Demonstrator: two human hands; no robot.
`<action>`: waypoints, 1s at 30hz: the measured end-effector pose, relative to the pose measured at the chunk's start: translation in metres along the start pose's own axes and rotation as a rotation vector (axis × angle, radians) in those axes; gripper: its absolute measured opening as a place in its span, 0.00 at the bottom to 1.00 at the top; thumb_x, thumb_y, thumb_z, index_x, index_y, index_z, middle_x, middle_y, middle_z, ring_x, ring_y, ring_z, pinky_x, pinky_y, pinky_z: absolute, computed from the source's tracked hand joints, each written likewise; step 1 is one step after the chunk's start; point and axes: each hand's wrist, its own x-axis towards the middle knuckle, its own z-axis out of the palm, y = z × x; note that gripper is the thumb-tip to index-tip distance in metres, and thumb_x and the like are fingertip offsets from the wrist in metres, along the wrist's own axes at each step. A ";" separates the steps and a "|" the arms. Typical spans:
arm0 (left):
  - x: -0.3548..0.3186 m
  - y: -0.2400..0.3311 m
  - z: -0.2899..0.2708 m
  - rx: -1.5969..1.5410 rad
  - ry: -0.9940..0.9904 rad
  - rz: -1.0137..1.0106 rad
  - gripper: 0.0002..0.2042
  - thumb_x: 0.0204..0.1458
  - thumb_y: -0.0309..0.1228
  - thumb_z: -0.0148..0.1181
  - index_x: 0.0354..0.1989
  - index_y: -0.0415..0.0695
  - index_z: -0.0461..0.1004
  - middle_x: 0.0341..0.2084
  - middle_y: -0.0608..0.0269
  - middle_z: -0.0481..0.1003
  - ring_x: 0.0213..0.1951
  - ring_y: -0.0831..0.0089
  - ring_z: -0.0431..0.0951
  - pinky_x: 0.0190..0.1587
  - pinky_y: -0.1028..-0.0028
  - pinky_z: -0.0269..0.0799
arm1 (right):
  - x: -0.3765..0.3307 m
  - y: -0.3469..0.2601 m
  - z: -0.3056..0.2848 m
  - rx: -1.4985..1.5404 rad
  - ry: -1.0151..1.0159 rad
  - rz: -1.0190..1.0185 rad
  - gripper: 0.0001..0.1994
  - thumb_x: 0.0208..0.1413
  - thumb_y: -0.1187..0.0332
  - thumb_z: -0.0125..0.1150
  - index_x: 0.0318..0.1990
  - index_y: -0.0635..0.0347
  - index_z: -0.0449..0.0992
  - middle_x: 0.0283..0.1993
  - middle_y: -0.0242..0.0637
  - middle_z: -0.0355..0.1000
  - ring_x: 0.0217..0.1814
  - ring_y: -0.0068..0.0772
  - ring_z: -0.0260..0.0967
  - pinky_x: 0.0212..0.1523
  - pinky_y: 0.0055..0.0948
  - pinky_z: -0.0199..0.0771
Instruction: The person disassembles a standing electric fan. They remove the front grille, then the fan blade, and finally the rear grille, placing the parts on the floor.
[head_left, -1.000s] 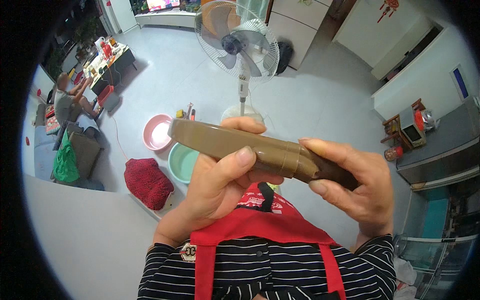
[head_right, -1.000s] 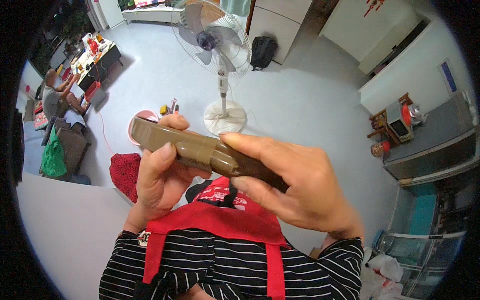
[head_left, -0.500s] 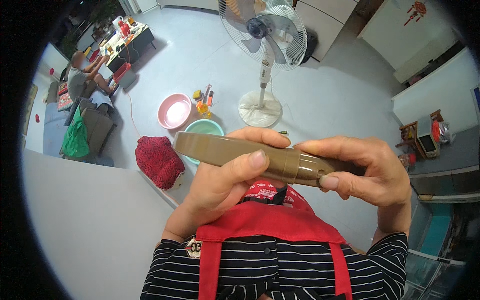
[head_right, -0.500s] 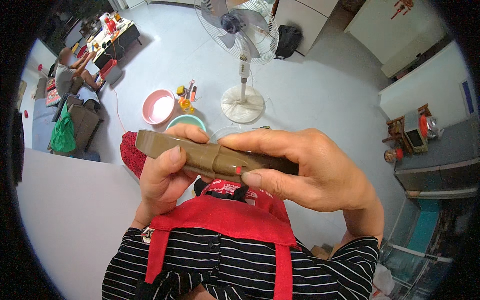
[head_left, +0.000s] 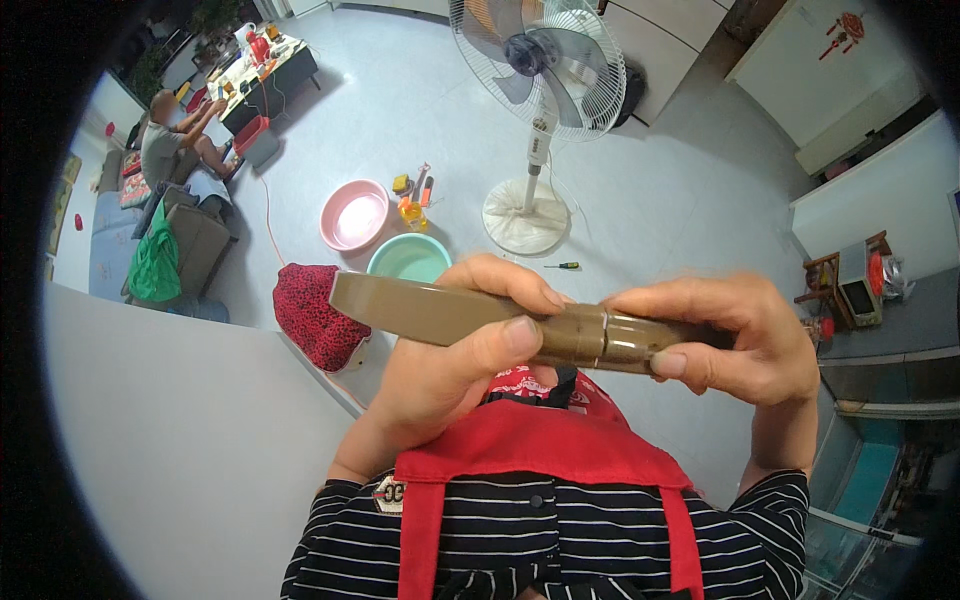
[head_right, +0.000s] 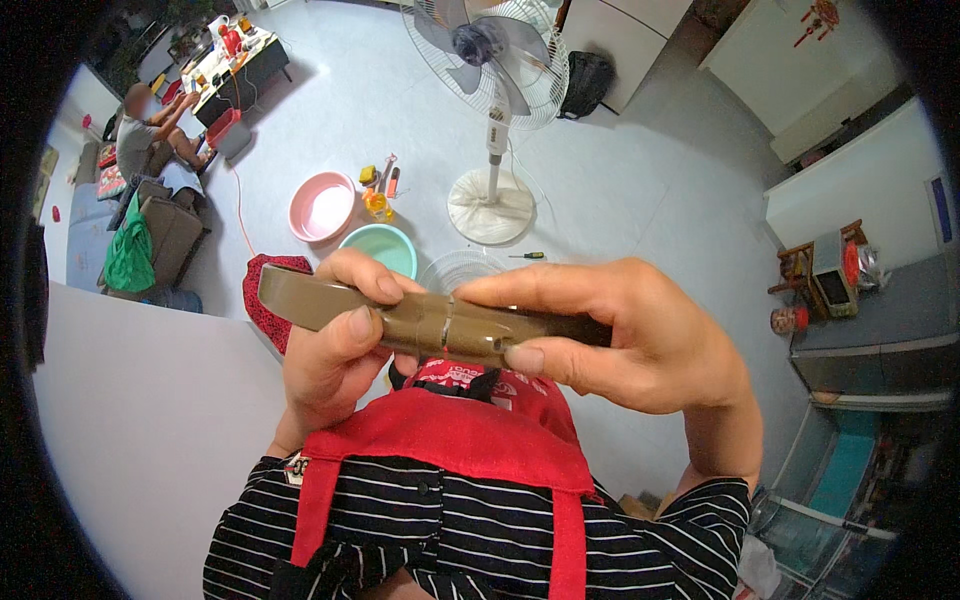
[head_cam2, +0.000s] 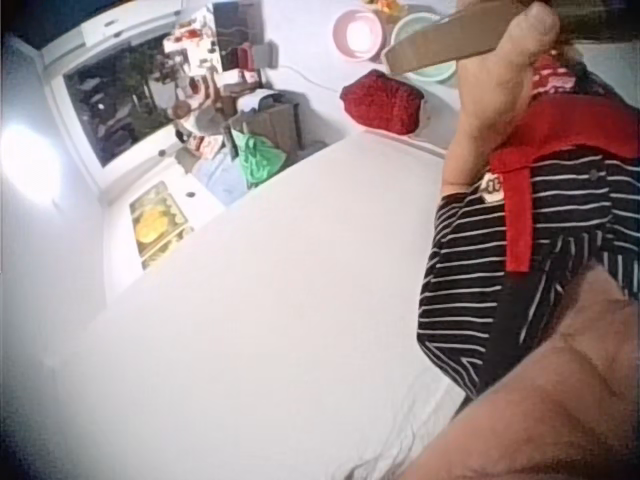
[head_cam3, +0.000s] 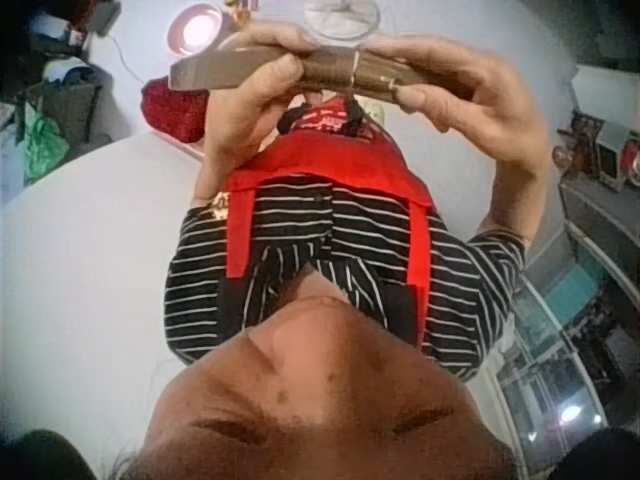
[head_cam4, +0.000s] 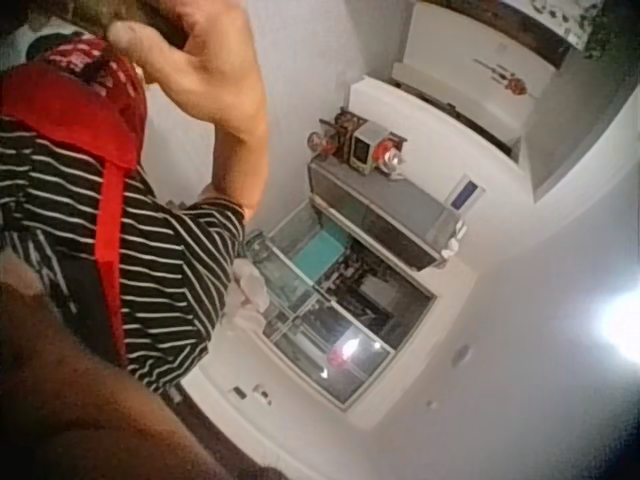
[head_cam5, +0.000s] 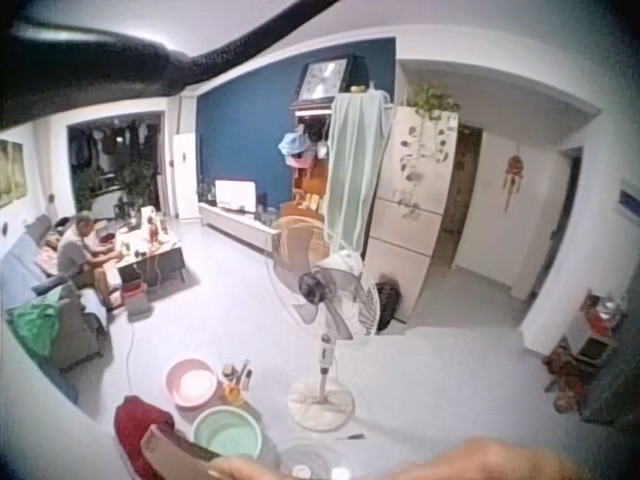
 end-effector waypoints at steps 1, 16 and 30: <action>0.001 0.001 0.000 -0.027 -0.003 -0.029 0.13 0.49 0.30 0.58 0.41 0.38 0.67 0.38 0.55 0.70 0.40 0.68 0.73 0.33 0.74 0.74 | -0.001 0.001 0.000 0.029 -0.004 0.017 0.20 0.51 0.73 0.58 0.52 0.67 0.68 0.35 0.34 0.73 0.30 0.17 0.65 0.30 0.18 0.66; 0.003 0.000 0.000 -0.088 0.032 -0.132 0.15 0.48 0.30 0.59 0.42 0.37 0.66 0.38 0.56 0.69 0.41 0.69 0.73 0.37 0.72 0.76 | 0.002 0.018 0.006 0.301 0.050 0.084 0.20 0.49 0.72 0.60 0.51 0.67 0.68 0.26 0.34 0.71 0.18 0.13 0.60 0.16 0.14 0.57; 0.004 -0.007 -0.002 -0.048 0.039 -0.131 0.19 0.48 0.30 0.60 0.46 0.33 0.65 0.38 0.51 0.71 0.39 0.68 0.75 0.39 0.72 0.76 | 0.006 0.018 0.011 0.311 0.050 0.139 0.18 0.50 0.75 0.59 0.50 0.70 0.68 0.25 0.34 0.71 0.19 0.13 0.61 0.15 0.13 0.56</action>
